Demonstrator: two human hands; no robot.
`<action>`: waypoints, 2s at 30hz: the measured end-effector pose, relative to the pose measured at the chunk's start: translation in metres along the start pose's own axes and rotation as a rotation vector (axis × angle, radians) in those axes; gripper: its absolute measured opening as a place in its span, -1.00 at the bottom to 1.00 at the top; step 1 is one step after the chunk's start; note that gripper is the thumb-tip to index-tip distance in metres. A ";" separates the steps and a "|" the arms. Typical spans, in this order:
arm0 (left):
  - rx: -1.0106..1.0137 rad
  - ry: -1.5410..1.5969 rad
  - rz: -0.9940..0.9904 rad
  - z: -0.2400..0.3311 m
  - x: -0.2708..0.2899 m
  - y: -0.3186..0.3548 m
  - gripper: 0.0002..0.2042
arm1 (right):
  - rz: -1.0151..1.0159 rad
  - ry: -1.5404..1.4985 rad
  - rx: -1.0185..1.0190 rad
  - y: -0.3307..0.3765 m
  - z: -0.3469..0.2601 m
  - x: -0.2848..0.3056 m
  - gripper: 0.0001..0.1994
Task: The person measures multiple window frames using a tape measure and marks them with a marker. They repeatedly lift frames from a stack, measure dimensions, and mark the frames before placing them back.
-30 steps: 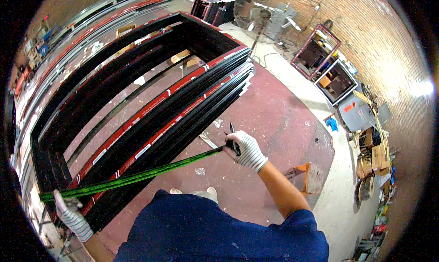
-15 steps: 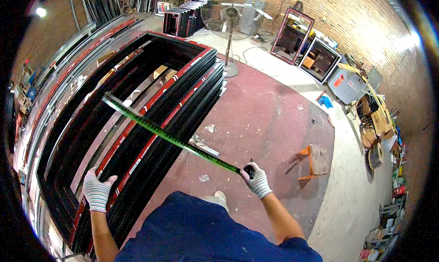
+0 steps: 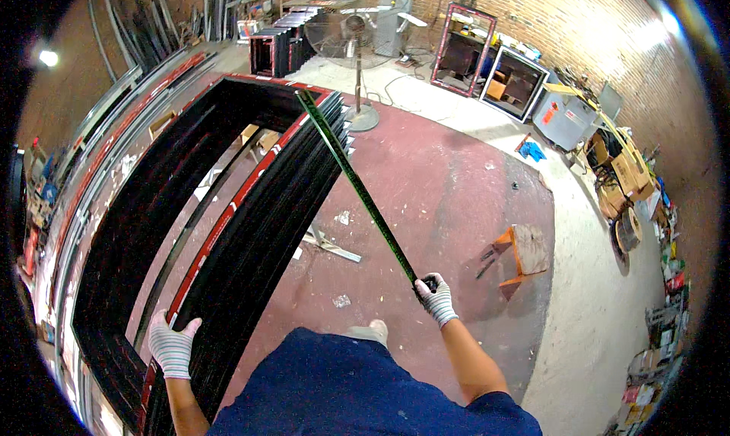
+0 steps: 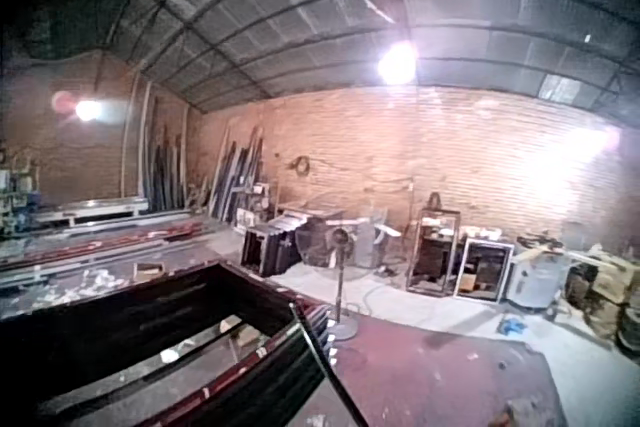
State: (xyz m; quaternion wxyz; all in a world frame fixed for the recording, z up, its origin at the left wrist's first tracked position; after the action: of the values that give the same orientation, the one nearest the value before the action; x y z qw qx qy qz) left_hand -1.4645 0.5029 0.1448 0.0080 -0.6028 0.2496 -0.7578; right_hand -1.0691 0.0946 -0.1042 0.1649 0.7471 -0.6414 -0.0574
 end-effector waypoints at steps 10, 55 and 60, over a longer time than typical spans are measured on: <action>-0.413 0.389 0.411 0.130 -0.009 0.084 -0.54 | 0.009 0.128 -0.239 -0.013 0.032 0.096 -0.62; 0.350 0.956 -2.135 1.176 -0.384 0.145 -0.67 | 0.868 -0.511 -0.296 -0.572 -0.064 0.442 -0.70; 0.306 0.980 -2.149 1.311 -0.407 0.088 -0.66 | 0.977 -0.698 -0.607 -0.700 0.050 0.508 -0.60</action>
State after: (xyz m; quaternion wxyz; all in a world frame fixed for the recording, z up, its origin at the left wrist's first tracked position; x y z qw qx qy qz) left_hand -0.1759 0.0699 -0.0650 -0.6554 -0.1421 -0.4998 -0.5481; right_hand -0.3396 -0.3249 -0.3115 0.1579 0.2292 -0.8768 -0.3922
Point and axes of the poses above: each hand's wrist, its own y-axis away from the middle knuckle, its own x-axis out of the back of the hand, z = x × y, the point moved 1 cm from there along -y, towards the middle knuckle, and after that the axes turned 9 degrees about z, right-handed, at the moved point
